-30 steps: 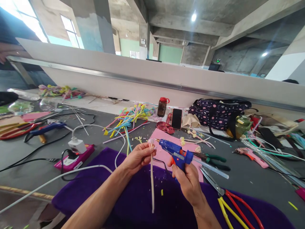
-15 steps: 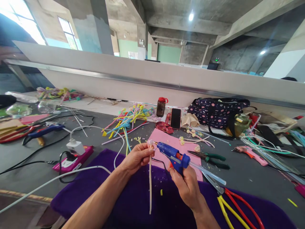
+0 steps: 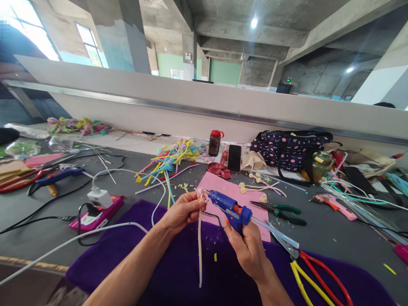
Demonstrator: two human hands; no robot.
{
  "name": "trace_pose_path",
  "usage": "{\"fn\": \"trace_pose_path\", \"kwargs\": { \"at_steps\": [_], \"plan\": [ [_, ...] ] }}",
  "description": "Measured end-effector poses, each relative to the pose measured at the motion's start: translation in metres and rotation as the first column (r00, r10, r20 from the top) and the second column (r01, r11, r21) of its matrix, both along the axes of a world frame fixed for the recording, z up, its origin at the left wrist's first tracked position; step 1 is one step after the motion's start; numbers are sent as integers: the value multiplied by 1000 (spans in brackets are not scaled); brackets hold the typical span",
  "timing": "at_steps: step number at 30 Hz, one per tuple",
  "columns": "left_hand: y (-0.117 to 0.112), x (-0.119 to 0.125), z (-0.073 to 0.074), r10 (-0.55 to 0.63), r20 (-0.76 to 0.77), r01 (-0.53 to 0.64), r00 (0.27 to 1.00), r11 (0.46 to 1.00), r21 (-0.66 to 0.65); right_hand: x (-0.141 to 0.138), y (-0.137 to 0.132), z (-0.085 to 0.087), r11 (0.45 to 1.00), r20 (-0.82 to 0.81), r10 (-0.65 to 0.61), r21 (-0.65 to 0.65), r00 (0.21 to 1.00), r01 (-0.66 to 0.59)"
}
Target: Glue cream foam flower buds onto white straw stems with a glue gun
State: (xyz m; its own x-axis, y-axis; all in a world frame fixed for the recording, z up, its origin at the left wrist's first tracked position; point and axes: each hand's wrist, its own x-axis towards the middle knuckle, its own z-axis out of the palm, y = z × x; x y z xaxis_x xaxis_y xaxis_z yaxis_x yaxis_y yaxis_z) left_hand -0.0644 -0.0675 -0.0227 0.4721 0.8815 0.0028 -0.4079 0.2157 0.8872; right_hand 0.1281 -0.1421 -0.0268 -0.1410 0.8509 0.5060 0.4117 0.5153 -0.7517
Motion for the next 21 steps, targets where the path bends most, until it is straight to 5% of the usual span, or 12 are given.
{"fn": "trace_pose_path", "kwargs": {
  "at_steps": [21],
  "plan": [
    [1,-2,1,11,5,-11,1000,1000,4,3,-4,-3,1000,23,19,-3,1000,-19]
  ]
}}
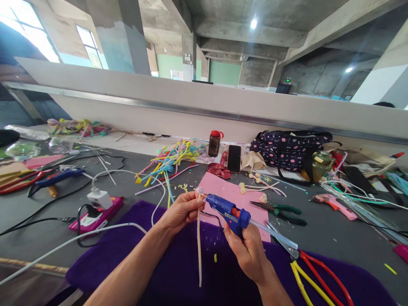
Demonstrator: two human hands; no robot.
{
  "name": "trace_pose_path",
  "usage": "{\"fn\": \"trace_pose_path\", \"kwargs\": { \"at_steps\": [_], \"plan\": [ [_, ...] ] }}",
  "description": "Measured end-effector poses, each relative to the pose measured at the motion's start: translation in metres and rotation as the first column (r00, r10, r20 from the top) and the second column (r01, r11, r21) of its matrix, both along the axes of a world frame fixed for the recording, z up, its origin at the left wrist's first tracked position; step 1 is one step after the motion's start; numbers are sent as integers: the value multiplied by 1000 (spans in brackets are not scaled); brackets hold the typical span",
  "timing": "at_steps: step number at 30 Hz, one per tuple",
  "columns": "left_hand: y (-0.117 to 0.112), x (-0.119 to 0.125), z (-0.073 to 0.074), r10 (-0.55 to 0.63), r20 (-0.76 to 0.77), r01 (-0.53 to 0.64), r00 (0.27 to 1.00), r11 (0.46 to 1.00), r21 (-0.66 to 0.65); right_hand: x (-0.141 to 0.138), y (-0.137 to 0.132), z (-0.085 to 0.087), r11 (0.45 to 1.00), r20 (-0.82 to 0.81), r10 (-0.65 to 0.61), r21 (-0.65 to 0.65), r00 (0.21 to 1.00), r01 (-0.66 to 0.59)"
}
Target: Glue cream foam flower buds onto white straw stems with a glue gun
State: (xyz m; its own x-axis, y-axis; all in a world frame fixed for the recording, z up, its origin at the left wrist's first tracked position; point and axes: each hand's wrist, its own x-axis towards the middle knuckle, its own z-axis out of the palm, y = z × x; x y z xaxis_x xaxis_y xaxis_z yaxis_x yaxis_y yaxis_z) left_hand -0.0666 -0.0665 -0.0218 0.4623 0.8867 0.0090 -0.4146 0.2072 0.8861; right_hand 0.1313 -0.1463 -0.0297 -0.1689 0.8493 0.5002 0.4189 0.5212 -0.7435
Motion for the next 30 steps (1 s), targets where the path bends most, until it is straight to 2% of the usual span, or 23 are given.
{"fn": "trace_pose_path", "kwargs": {
  "at_steps": [9,19,30],
  "plan": [
    [-1,0,1,-17,-23,17,1000,1000,-3,-3,4,5,1000,-46,-2,-16,999,1],
    [0,-1,0,5,-40,-5,999,1000,-1,-1,1,4,1000,18,-1,-23,1000,1],
    [0,-2,1,-10,-52,10,999,1000,-8,-3,2,6,1000,-3,-2,-18,1000,2]
  ]
}}
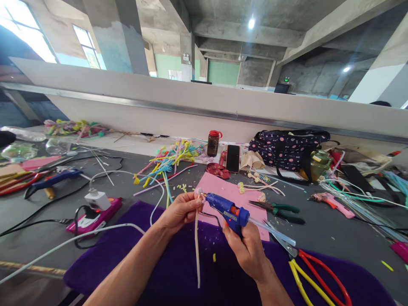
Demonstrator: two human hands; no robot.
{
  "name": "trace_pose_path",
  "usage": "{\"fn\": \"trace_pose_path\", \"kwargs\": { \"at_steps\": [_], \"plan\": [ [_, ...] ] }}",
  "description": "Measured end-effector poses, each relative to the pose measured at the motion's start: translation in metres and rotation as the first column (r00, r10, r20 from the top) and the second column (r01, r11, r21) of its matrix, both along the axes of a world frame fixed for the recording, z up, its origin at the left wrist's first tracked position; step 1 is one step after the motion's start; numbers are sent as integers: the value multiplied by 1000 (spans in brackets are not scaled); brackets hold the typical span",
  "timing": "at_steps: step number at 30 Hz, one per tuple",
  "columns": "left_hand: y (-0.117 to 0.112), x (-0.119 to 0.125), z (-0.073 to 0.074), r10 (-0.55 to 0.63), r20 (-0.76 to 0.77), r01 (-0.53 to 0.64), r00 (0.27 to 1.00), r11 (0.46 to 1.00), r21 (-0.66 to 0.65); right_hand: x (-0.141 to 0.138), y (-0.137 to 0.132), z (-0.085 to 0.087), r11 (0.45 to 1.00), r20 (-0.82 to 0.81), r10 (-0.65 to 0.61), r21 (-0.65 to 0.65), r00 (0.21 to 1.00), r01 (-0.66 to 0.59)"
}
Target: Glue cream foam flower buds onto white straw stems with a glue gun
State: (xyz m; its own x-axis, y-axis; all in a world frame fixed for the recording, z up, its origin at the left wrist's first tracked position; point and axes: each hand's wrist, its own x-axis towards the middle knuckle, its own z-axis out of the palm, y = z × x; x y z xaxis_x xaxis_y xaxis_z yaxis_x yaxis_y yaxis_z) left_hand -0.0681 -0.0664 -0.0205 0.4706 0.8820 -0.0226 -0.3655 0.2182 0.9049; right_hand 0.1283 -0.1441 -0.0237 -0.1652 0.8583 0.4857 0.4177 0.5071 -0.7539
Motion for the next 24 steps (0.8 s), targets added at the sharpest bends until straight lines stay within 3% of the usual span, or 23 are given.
{"fn": "trace_pose_path", "kwargs": {
  "at_steps": [19,24],
  "plan": [
    [0,0,-1,-4,18,4,1000,1000,4,2,-1,2,998,16,58,-37,998,-57],
    [1,0,-2,-10,39,10,999,1000,8,2,0,2,1000,-8,27,9,1000,-27]
  ]
}}
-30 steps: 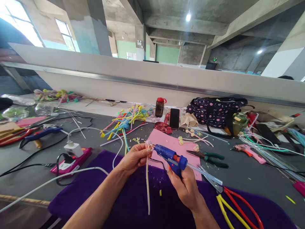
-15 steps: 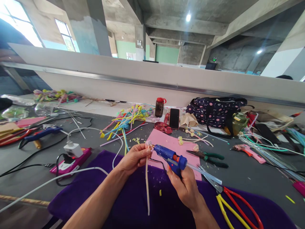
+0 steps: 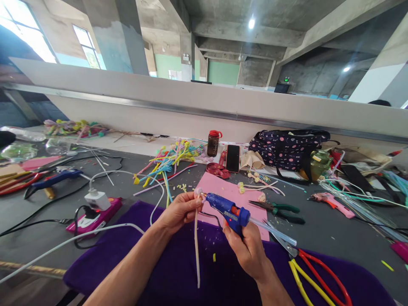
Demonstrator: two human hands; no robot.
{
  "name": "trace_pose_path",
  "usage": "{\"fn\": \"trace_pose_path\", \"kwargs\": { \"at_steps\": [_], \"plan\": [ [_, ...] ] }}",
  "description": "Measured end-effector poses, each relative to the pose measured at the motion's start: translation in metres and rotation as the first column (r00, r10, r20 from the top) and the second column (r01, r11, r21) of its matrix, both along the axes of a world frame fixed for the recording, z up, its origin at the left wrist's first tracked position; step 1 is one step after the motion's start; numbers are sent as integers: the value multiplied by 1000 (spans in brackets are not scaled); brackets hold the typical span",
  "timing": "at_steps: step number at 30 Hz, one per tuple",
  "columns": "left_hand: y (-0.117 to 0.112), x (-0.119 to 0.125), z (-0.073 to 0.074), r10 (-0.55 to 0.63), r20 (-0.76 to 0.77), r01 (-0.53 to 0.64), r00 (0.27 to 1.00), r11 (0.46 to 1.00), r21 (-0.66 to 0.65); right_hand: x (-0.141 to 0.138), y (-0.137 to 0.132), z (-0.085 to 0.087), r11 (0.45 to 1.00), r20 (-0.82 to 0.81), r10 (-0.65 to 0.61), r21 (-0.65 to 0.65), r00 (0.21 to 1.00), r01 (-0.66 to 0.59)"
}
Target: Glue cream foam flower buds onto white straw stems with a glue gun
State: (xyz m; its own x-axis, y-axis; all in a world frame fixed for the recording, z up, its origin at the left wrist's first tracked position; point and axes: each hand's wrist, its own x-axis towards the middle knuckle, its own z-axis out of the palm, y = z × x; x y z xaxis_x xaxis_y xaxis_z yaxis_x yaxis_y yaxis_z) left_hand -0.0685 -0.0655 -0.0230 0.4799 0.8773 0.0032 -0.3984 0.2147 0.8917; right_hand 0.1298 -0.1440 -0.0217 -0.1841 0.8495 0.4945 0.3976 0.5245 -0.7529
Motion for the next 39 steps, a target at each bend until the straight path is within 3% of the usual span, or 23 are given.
{"fn": "trace_pose_path", "kwargs": {
  "at_steps": [11,15,18,21,23,30,39],
  "plan": [
    [0,0,0,6,-17,-6,1000,1000,-4,2,-1,2,998,-23,35,-51,999,-36],
    [0,-1,1,13,-20,-13,1000,1000,-11,4,5,-3,987,-202,-52,-158,978,20],
    [0,-1,1,10,-10,-10,1000,1000,-5,7,19,-14,939,-414,-225,-335,882,82],
    [-1,-1,2,4,9,-4,1000,1000,2,8,37,-25,849,-517,-316,-528,795,-6],
    [-1,-2,3,2,23,-2,1000,1000,4,8,48,-31,811,-545,-326,-581,772,-68],
    [-2,-3,6,15,24,-15,1000,1000,5,7,81,-45,812,-496,-347,-584,796,-10],
    [-4,1,2,-15,30,16,999,1000,-17,3,84,-49,824,-255,-346,-543,903,163]
  ]
}}
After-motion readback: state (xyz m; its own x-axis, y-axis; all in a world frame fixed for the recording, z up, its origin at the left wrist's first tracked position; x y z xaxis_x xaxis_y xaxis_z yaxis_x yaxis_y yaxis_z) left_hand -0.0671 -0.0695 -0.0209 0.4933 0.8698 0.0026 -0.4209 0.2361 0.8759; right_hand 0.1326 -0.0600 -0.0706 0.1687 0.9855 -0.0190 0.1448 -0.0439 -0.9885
